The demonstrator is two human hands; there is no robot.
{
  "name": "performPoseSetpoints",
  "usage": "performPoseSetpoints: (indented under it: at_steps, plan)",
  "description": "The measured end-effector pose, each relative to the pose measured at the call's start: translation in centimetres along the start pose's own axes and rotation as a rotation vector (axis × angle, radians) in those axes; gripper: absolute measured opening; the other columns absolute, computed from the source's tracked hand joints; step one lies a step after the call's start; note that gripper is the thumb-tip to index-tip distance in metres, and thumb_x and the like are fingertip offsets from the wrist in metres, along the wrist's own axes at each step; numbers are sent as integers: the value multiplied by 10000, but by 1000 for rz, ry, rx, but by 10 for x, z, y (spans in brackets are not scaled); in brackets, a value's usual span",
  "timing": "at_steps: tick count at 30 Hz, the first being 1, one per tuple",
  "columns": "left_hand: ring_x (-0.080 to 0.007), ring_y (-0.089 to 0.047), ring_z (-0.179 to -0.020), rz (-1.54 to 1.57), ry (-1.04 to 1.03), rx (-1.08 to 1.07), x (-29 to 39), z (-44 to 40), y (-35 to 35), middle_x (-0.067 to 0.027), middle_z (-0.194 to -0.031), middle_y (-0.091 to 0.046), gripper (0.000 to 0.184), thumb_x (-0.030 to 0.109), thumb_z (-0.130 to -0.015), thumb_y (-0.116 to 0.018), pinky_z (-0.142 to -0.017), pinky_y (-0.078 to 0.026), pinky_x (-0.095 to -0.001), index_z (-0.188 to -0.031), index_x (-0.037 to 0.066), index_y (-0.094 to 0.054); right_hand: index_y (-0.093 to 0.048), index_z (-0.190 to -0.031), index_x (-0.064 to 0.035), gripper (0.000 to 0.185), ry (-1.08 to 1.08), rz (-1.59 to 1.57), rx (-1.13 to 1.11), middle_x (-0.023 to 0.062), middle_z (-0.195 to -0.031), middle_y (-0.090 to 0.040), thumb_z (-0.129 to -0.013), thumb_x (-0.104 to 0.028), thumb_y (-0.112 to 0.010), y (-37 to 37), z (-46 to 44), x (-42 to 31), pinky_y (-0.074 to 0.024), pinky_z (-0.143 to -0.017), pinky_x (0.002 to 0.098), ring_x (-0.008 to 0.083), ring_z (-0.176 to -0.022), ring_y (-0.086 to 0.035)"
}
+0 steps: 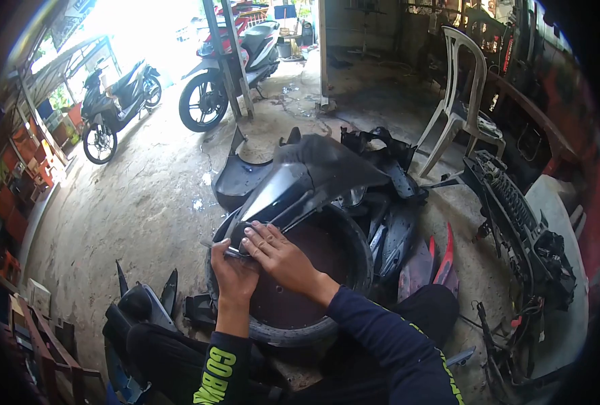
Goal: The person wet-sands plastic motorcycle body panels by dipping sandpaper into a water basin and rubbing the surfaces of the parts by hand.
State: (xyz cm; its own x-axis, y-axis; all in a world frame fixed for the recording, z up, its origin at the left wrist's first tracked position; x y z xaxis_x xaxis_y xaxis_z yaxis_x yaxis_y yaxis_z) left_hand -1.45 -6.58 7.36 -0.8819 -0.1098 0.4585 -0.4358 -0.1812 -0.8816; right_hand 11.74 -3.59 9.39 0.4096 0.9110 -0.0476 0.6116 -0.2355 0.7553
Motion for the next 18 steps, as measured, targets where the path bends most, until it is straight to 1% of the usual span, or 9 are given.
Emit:
performPoseSetpoints:
  at_steps: [1, 4, 6, 8, 9, 11, 14, 16, 18]
  plan:
    - [-170, -656, -950, -19, -53, 31, 4, 4, -10, -63, -1045, -675, 348, 298, -870, -524, -852, -531, -295, -1095, 42, -596, -563, -1278, -23, 423, 25, -9, 7, 157, -1372, -530, -873, -137, -517, 10, -5, -2, -330, -1125, 455, 317, -1344, -436]
    - [-175, -657, -967, 7, -75, 0, 23, 23, -36, -75, -1054, -676, 364, 324, -883, -523, -872, -529, -300, -1097, 38, -596, -556, -1285, -30, 426, 62, -115, 21, 144, -1373, -532, -875, -136, -505, 46, -26, -11, -324, -1133, 441, 296, -1349, -434]
    - [-169, -667, -934, 23, -57, 46, 32, 40, -52, -77, -1033, -683, 358, 332, -892, -526, -841, -541, -297, -1087, 39, -595, -554, -1290, -36, 426, 78, -120, 20, 133, -1373, -535, -881, -142, -497, 58, -31, -20, -321, -1137, 435, 282, -1345, -441]
    - [-162, -677, -878, 36, -54, 56, 35, 52, -62, -74, -994, -690, 327, 314, -888, -533, -794, -553, -288, -1059, 44, -602, -579, -1278, -50, 472, 79, -189, 41, 125, -1363, -550, -806, -53, -560, 63, -32, -26, -351, -1115, 449, 289, -1316, -477]
    - [-162, -677, -878, 39, -56, 57, 35, 51, -57, -74, -994, -690, 327, 314, -888, -533, -794, -553, -288, -1059, 44, -602, -579, -1278, -50, 472, 81, -189, 38, 125, -1363, -550, -806, -53, -560, 61, -30, -26, -351, -1115, 449, 289, -1316, -477]
    - [-169, -679, -858, 42, -6, 85, 30, 40, -37, -77, -973, -686, 313, 297, -872, -537, -797, -552, -285, -1022, 31, -607, -553, -1291, -29, 422, 37, -220, -44, 132, -1385, -525, -892, -150, -491, 48, -22, -20, -308, -1144, 438, 283, -1344, -440]
    - [-167, -679, -853, 89, -9, 141, 19, 38, -13, -60, -953, -687, 290, 292, -872, -535, -785, -558, -297, -1006, 45, -609, -560, -1285, -30, 413, 46, -213, -56, 132, -1387, -524, -894, -146, -492, 33, -9, -23, -313, -1143, 437, 282, -1336, -449]
    - [-178, -678, -897, 110, -21, 150, 17, 48, -10, -74, -992, -687, 309, 293, -873, -528, -804, -557, -315, -1034, 45, -618, -559, -1292, -33, 414, 48, -217, -62, 134, -1388, -524, -898, -137, -486, 31, -2, -30, -319, -1140, 437, 283, -1335, -452]
    - [-195, -670, -956, 113, -36, 200, 15, 64, -11, -97, -1051, -680, 347, 291, -876, -519, -836, -550, -336, -1082, 29, -617, -550, -1308, -38, 428, 116, -189, -92, 140, -1393, -518, -898, -138, -482, 25, 4, -32, -320, -1137, 443, 284, -1342, -444]
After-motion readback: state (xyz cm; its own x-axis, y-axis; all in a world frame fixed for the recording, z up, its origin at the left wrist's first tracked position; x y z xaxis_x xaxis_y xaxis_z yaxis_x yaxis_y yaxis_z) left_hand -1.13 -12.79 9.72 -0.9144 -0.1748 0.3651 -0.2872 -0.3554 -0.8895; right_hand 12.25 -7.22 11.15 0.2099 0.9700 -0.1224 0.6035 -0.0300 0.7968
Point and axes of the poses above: each hand's wrist, its own z-axis away from the middle knuckle, its own y-axis out of the back of the hand, x = y × z, the point moved 2 cm from there along -z, towards the middle knuckle
